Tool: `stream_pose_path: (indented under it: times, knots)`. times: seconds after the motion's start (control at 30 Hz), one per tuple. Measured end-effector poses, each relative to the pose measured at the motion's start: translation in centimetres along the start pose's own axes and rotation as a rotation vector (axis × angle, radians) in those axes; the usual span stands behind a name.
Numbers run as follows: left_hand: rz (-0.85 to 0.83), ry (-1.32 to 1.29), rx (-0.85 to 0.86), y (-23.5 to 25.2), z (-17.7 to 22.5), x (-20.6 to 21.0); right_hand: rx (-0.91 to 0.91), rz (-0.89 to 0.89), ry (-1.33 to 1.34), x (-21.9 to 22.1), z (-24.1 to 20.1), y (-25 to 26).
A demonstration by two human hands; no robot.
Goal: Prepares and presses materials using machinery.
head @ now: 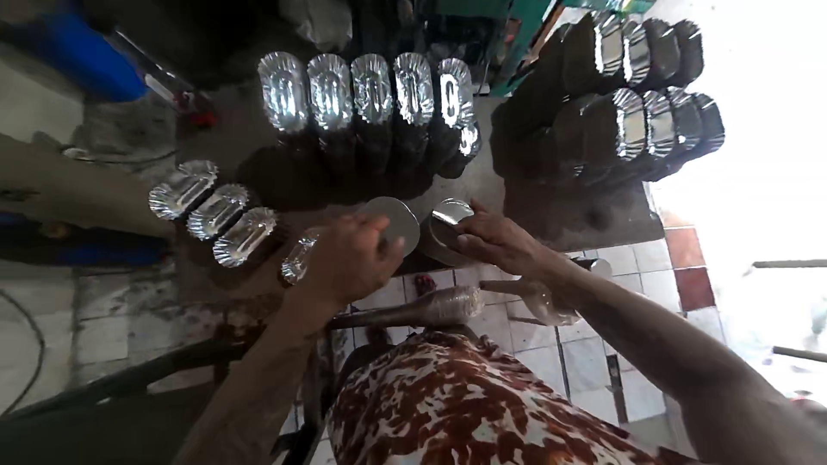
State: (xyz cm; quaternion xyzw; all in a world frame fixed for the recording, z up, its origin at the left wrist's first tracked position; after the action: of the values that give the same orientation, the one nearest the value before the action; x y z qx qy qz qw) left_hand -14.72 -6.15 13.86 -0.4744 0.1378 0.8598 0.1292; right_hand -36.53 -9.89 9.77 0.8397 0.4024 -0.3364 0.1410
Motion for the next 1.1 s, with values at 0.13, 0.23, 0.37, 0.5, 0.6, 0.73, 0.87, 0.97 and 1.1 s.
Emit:
stream_pose_path:
  times: [0.13,0.23,0.37,0.5,0.6,0.73,0.87,0.97,1.1]
  knots:
    - [-0.538,0.26,-0.073,3.7,-0.8,5.2,0.008,0.08,-0.125,0.6,-0.4,-0.3]
    - [-0.557,0.264,-0.094,4.0,-2.3,5.9,0.041,0.122,-0.08,0.4,-0.4,-0.6]
    - [-0.616,0.318,-0.196,3.4,-1.5,6.3,-0.062,0.2,-0.225,0.9,-0.8,-1.0]
    - [-0.471,0.012,-0.103,2.7,-1.7,6.0,-0.112,0.191,-0.251,1.5,-1.6,-0.9]
    - [-0.52,-0.362,-0.143,2.5,-2.7,4.4,0.054,0.129,0.107,-0.5,0.2,-0.8]
    - [-0.636,-0.56,-0.179,3.2,-3.8,4.0,0.065,0.096,0.245,-1.0,0.9,-0.8]
    - [-0.659,-0.574,-0.167,3.3,-4.4,4.2,0.013,0.177,0.211,-0.6,0.6,-1.0]
    - [-0.655,-0.585,-0.167,3.1,-4.2,4.2,-0.01,0.302,-0.073,-1.9,-2.2,-1.1]
    - [-0.652,-0.55,-0.173,3.2,-4.2,4.1,0.04,0.229,-0.334,-7.8,-9.2,-0.9]
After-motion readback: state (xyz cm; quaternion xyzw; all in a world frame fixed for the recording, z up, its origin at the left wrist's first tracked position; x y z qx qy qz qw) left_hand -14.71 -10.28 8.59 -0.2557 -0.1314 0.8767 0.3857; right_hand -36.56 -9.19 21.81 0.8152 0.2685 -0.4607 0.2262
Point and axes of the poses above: each hand's wrist, its own y-axis towards the middle knuckle, its own x-axis out of the palm, z = x × y, the point moved 8 cm from there along y, towards the middle knuckle, and after that the axes turned 3 degrees about -z, right-handed, at the moved point
